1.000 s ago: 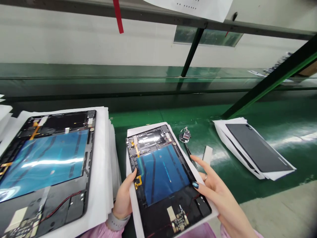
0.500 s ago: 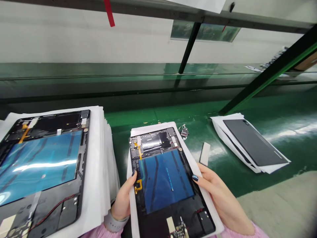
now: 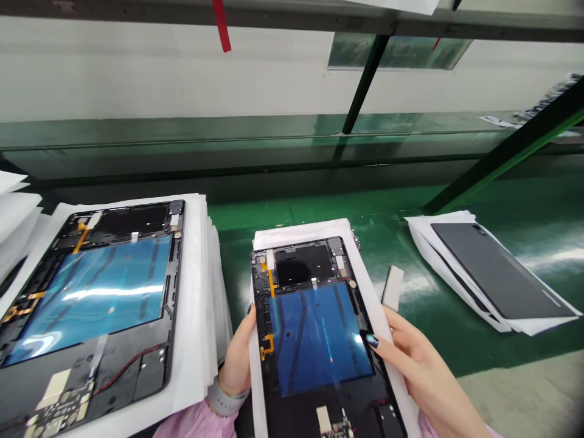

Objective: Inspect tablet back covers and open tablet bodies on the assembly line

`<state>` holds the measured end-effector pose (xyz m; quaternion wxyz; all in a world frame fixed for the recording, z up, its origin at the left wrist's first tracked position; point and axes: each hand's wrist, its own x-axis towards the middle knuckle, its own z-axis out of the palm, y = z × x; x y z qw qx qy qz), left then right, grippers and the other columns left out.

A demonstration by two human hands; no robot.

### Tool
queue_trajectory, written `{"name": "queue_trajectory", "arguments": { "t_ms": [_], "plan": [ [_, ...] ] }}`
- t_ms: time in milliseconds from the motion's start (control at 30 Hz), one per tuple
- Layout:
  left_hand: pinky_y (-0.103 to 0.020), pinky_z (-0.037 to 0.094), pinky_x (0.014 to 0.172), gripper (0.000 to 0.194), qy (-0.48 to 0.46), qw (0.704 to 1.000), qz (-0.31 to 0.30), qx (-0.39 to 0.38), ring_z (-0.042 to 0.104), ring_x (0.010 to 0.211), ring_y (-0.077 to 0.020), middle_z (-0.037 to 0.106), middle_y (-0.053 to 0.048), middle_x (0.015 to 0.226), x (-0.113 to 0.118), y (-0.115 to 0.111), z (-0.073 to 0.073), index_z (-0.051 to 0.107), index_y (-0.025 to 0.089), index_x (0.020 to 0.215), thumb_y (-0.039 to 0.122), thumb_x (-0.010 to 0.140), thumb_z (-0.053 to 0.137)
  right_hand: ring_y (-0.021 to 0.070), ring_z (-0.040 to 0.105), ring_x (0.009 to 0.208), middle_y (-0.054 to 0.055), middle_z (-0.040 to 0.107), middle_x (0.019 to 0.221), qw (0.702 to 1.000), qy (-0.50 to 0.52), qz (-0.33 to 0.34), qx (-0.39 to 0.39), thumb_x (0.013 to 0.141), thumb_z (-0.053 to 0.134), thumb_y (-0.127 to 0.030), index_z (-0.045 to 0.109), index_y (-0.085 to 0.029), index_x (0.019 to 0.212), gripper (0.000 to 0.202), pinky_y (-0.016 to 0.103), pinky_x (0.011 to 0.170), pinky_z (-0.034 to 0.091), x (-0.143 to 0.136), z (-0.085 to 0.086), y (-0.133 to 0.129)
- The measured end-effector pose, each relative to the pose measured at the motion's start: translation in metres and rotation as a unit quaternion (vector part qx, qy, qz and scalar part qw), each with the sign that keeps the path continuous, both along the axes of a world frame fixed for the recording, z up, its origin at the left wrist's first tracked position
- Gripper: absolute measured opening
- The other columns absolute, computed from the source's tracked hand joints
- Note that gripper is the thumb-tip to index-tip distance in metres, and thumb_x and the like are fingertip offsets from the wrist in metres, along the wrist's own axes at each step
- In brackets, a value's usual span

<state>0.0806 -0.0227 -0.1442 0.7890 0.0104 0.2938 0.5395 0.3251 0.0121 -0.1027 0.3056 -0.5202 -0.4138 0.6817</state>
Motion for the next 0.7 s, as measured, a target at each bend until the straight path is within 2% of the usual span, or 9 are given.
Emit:
{"name": "queue_trajectory", "arguments": {
  "t_ms": [100, 233, 433, 533, 700],
  "plan": [
    [-0.048, 0.048, 0.108, 0.043, -0.007, 1.000, -0.002, 0.000, 0.061, 0.125, -0.0388, 0.079, -0.010, 0.111, -0.001, -0.002, -0.003, 0.081, 0.019, 0.103, 0.053, 0.076, 0.079, 0.0214, 0.071, 0.079, 0.004, 0.079, 0.095, 1.000, -0.010, 0.018, 0.002, 0.081, 0.078, -0.053, 0.070, -0.027, 0.125, 0.051, 0.026, 0.068, 0.056, -0.001, -0.001, 0.000],
    [-0.048, 0.048, 0.109, 0.040, 0.014, 1.000, -0.011, 0.017, 0.062, 0.124, -0.0387, 0.079, -0.009, 0.110, -0.001, -0.004, -0.003, 0.083, 0.020, 0.096, 0.054, 0.075, 0.080, 0.0210, 0.069, 0.079, 0.004, 0.079, 0.092, 0.998, -0.047, 0.034, 0.033, 0.083, 0.075, -0.055, 0.076, -0.024, 0.112, 0.042, 0.025, 0.070, 0.056, -0.001, -0.003, 0.002],
    [-0.045, 0.048, 0.109, 0.041, 0.021, 1.000, -0.008, 0.015, 0.066, 0.119, -0.0362, 0.081, -0.007, 0.100, -0.001, -0.007, -0.006, 0.082, 0.019, 0.099, 0.053, 0.075, 0.081, 0.0260, 0.071, 0.080, 0.006, 0.079, 0.092, 0.994, -0.083, 0.020, 0.061, 0.080, 0.077, -0.055, 0.079, -0.023, 0.106, 0.041, 0.028, 0.069, 0.059, 0.000, 0.000, 0.000],
    [-0.044, 0.049, 0.108, 0.043, 0.028, 1.000, -0.007, 0.005, 0.067, 0.117, -0.0366, 0.081, -0.008, 0.101, 0.000, -0.007, -0.009, 0.082, 0.019, 0.096, 0.053, 0.071, 0.083, 0.0284, 0.072, 0.084, 0.006, 0.079, 0.093, 0.992, -0.100, 0.022, 0.072, 0.081, 0.075, -0.055, 0.078, -0.024, 0.109, 0.042, 0.031, 0.073, 0.061, -0.001, 0.002, 0.000],
    [-0.042, 0.049, 0.108, 0.041, 0.042, 0.999, 0.010, 0.009, 0.068, 0.116, -0.0346, 0.081, -0.005, 0.100, -0.001, -0.006, -0.012, 0.082, 0.020, 0.099, 0.050, 0.072, 0.084, 0.0328, 0.072, 0.086, 0.008, 0.080, 0.088, 0.984, -0.133, 0.016, 0.117, 0.077, 0.076, -0.058, 0.081, -0.023, 0.102, 0.043, 0.035, 0.075, 0.062, -0.001, 0.002, 0.000]
  ]
}}
